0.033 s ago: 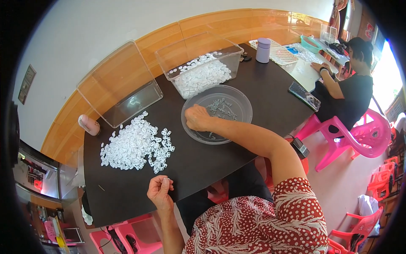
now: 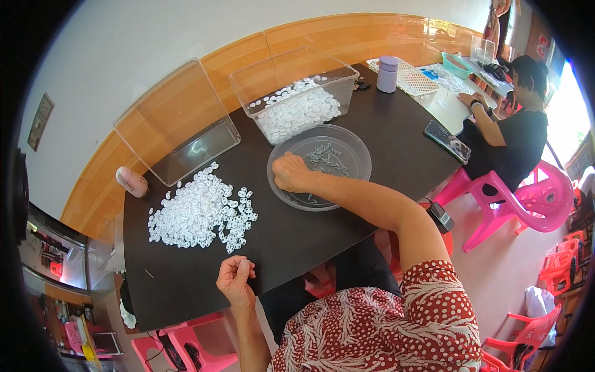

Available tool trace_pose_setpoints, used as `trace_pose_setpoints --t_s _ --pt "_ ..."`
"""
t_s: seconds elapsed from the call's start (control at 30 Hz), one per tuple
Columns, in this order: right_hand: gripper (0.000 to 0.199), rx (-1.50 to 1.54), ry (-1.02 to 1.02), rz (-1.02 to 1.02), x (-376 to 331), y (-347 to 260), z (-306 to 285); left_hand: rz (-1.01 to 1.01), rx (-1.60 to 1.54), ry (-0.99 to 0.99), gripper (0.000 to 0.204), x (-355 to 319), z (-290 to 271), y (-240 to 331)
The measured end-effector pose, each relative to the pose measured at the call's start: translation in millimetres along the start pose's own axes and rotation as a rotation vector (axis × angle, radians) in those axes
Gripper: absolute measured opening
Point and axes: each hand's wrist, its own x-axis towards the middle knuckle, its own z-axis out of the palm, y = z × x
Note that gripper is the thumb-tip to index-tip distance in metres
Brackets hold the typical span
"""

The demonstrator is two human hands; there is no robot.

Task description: Assembling small plastic parts by manually inserting small metal pins into them.

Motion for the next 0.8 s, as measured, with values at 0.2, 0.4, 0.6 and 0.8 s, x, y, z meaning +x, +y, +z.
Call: trace_pose_setpoints --t_s 0.2,0.4,0.6,0.8 --pt "0.011 -0.222 0.085 -0.196 -9.5 -14.5 -19.0 -0.005 -0.017 0.005 0.011 -1.2 -0.3 2.9" --pt "0.008 -0.286 0.090 -0.269 -4.8 -13.9 -25.2 -0.003 -0.015 -0.011 0.011 1.9 -4.5 5.7" --pt "0.004 -0.173 -0.029 -0.198 8.4 7.1 -23.6 -0.002 -0.015 -0.027 0.011 4.7 -2.7 6.7" --pt "0.003 0.080 -0.017 -0.150 4.4 9.9 -26.1 0.007 -0.016 -0.016 0.011 5.4 -4.0 9.7"
